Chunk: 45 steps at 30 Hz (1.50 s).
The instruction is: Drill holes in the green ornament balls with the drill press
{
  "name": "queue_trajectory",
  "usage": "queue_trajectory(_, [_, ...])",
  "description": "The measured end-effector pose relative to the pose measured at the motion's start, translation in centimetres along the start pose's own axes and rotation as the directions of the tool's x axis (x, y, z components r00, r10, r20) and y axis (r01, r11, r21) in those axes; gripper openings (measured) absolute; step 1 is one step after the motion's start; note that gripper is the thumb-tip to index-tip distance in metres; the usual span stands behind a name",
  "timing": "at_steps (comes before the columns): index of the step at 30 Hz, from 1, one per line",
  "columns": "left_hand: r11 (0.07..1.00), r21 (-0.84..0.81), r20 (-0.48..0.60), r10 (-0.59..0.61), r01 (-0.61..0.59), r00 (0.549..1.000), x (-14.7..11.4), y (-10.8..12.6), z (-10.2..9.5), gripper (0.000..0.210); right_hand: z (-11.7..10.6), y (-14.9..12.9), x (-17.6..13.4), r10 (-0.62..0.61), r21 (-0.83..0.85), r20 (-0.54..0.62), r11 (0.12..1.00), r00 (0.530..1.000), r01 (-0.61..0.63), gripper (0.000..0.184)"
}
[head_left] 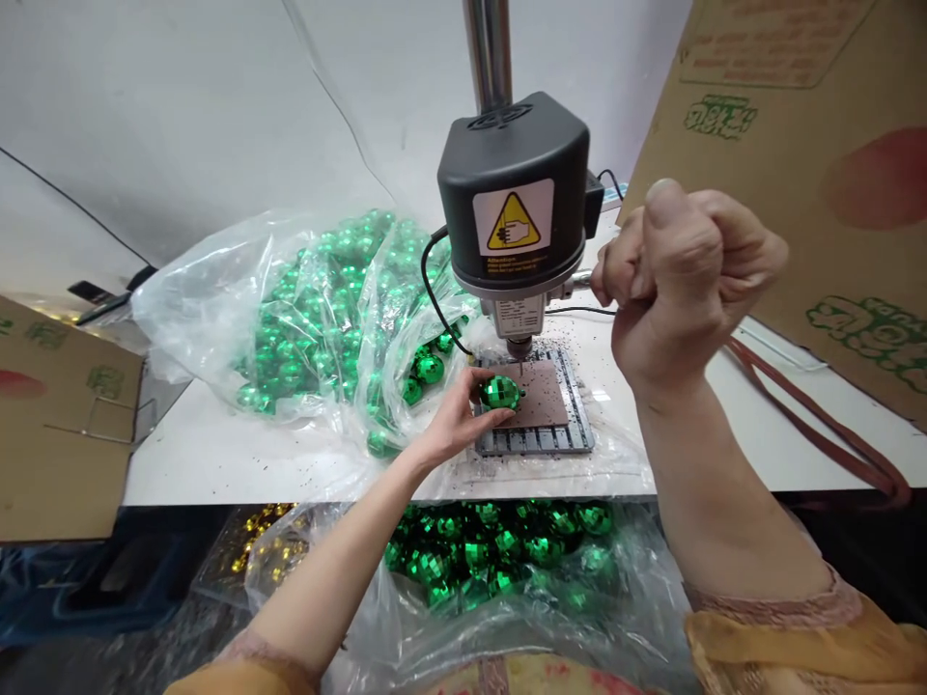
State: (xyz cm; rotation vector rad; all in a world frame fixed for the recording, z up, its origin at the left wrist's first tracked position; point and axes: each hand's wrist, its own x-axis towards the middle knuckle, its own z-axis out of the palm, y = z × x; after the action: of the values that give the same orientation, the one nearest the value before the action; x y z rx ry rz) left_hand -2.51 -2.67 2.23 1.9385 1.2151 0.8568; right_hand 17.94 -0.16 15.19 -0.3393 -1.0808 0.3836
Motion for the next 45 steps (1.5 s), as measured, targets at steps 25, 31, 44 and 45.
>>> queue_trajectory(25, [0.993, 0.099, -0.111, 0.082, -0.071, 0.990, 3.5, -1.9, 2.8, 0.045, 0.2, -0.3, -0.2, -0.008, -0.011, 0.024, 1.000, 1.000, 0.008, 0.051])
queue_trajectory(31, [0.981, 0.180, -0.136, 0.104, -0.078, 0.985, 3.5, -1.7, 3.1, 0.047, 0.2, -0.3, -0.2, -0.018, -0.050, 0.035, 0.999, 0.999, 0.020, 0.051])
queue_trajectory(44, [0.989, -0.149, -0.121, -0.021, 0.003, 0.992, 2.3, -2.1, 5.4, 0.055, 0.0, -0.8, -0.1, 0.023, -0.129, 0.040, 0.992, 0.999, -0.017, 0.054])
queue_trajectory(45, [0.987, -0.161, -0.119, -0.029, 0.009, 0.992, 2.2, -2.1, 5.5, 0.055, -0.1, -0.7, -0.1, 0.014, -0.110, 0.038, 0.994, 0.999, -0.010, 0.053])
